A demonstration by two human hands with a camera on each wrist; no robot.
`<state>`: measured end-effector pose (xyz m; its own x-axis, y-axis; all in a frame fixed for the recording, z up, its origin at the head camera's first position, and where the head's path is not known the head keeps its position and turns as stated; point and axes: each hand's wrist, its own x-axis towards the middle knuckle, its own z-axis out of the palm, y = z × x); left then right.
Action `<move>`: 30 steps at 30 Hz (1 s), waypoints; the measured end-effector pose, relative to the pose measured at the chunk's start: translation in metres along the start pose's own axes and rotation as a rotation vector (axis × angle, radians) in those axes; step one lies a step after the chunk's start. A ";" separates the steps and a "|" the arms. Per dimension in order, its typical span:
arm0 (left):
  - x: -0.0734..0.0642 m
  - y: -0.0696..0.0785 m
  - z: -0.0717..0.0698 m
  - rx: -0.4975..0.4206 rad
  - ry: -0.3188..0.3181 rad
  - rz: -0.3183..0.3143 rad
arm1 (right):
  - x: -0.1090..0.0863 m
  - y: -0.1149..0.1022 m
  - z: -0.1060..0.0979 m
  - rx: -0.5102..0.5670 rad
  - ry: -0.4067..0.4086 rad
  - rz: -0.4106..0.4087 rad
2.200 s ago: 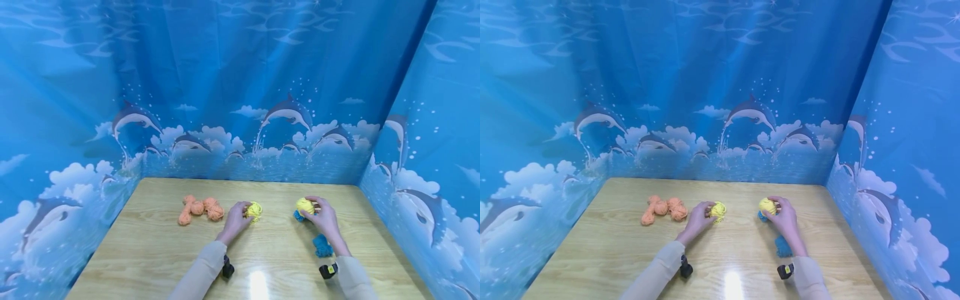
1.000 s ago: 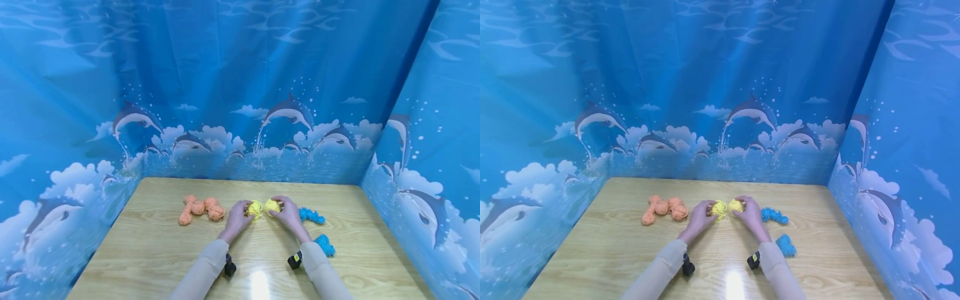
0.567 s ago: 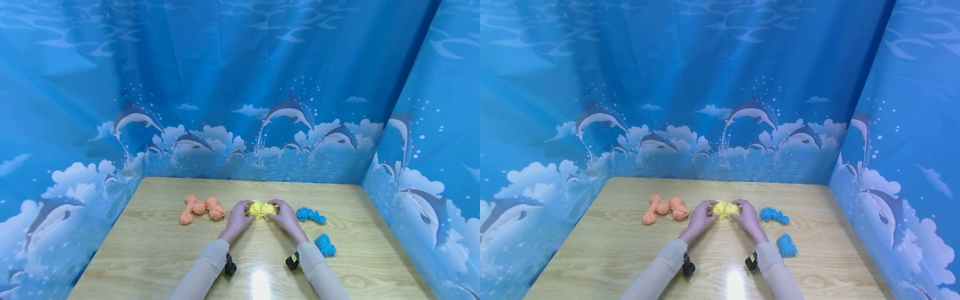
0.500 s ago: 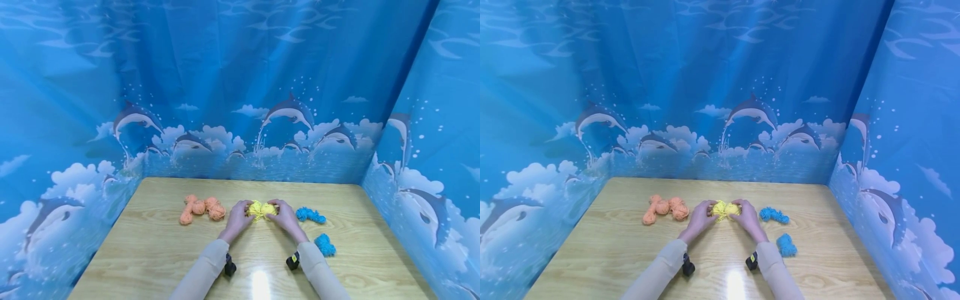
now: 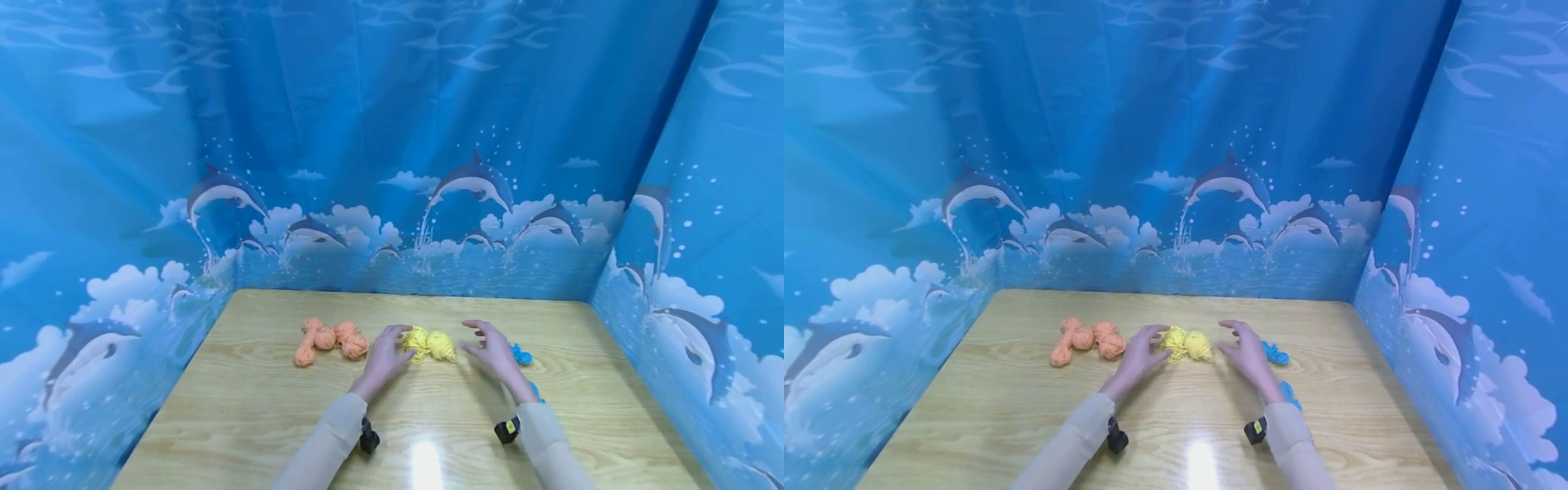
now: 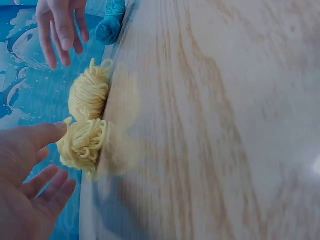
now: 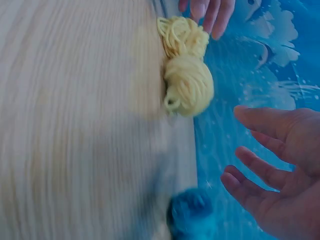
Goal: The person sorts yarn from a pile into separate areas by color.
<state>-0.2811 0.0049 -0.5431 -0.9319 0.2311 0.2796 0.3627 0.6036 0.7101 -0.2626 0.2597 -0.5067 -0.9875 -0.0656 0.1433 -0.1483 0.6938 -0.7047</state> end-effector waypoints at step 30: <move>0.010 0.050 0.017 -0.106 -0.090 0.098 | -0.063 0.053 -0.064 -0.092 0.115 -0.044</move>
<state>-0.2721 0.0503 -0.5153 -0.8869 0.3550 0.2956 0.4460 0.4917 0.7479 -0.2047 0.3465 -0.5083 -0.9667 -0.0185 0.2553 -0.1809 0.7550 -0.6302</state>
